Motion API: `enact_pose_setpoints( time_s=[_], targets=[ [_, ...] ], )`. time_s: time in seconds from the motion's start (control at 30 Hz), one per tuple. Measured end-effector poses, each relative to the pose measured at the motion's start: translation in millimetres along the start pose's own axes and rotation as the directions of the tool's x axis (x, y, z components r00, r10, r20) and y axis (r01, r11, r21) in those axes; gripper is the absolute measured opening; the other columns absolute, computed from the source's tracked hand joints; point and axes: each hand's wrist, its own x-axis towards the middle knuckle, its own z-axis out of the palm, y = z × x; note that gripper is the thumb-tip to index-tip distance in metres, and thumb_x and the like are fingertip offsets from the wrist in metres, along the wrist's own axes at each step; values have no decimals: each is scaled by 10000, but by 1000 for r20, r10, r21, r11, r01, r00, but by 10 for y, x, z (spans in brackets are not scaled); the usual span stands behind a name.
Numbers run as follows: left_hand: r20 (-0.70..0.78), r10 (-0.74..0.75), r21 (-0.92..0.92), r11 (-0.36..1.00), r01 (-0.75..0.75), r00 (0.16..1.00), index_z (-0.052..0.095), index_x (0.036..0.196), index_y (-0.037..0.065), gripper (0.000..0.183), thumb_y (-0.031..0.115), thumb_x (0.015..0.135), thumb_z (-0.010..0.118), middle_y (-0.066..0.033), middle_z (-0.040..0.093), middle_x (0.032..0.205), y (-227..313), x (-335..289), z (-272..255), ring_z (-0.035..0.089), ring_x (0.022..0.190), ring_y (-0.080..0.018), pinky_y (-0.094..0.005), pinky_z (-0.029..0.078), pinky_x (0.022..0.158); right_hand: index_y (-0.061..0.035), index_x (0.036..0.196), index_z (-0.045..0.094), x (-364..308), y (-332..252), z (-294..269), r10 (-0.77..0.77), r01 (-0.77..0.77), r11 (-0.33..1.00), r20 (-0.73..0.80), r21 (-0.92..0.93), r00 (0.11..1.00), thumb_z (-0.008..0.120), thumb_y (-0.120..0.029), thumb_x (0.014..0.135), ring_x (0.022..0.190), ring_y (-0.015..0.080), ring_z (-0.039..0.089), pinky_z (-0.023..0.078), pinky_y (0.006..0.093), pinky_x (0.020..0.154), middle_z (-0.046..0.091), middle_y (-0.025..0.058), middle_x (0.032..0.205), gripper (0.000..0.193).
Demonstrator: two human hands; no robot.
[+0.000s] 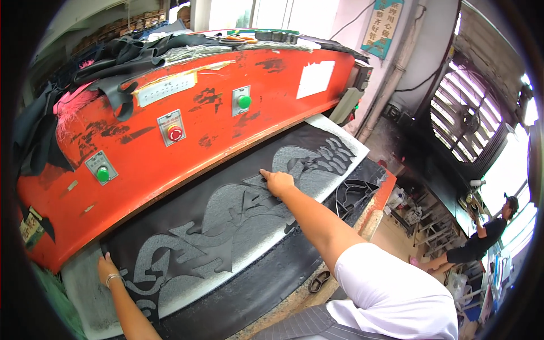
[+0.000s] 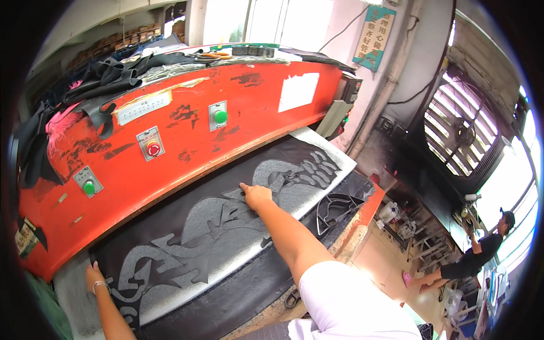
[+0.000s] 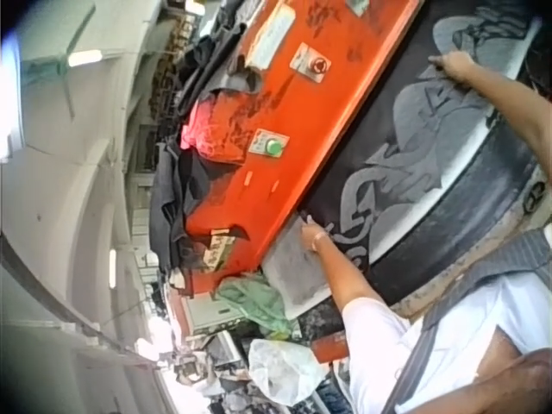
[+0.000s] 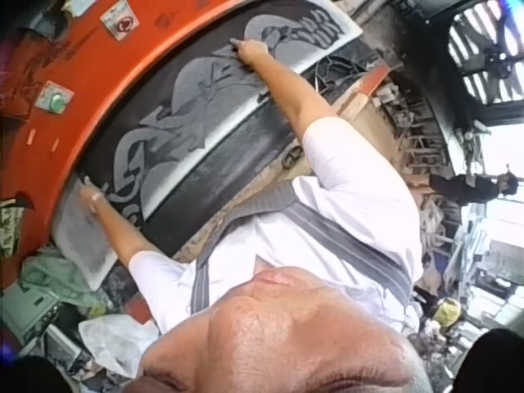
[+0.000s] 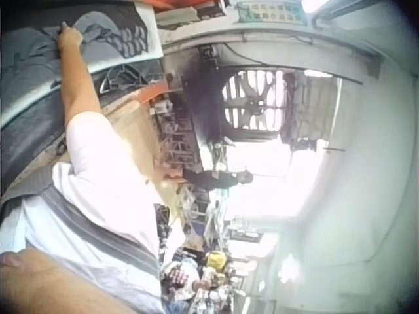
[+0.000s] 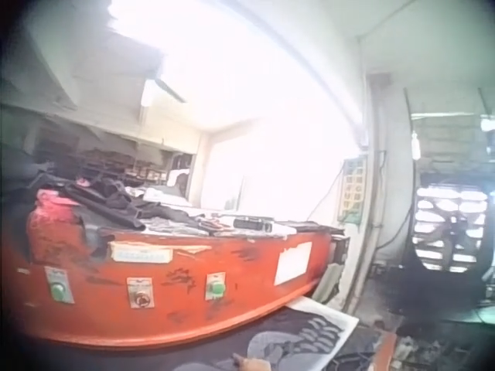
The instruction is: Operating a hydraulic clicker press to die-cut leather or synthetic fabric pieces for shoe manufacturing.
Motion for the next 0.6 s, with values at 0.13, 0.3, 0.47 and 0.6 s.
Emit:
enact_pose_setpoints(
  time_s=[0.13,0.3,0.47,0.6],
  targets=[
    [-29,82,-53,995,-83,996,601,964,-4,458,431,958,459,-262,635,968,-215,-54,32,584,915,-467,-529,460,742,-308,1371,471,-136,-43,-83,6,-5,1000,27,-12,1000,390,-193,941,891,312,681,532,418,757,694,138,990,452],
    [25,100,-34,995,-99,995,599,943,-22,489,444,960,452,-246,629,998,-260,-363,-124,583,895,-449,-501,466,734,-288,1400,441,-449,120,-45,2,-1,1000,47,-15,999,388,-176,924,842,322,685,533,421,735,698,152,936,491],
    [86,49,-16,999,-48,995,603,1009,-29,400,359,942,532,-243,623,1043,-565,-595,-215,579,961,-419,-460,469,811,-214,1444,368,-796,147,-17,-70,75,996,105,-43,992,409,-166,905,760,305,686,529,420,673,699,139,855,543],
    [18,1,59,998,-2,1000,683,1071,61,592,581,928,437,-201,682,958,-561,-790,-379,638,837,-400,-477,499,732,-188,1377,469,-1026,241,63,-134,133,991,44,5,990,472,-232,905,711,312,679,521,429,633,693,126,803,474]
  ],
)
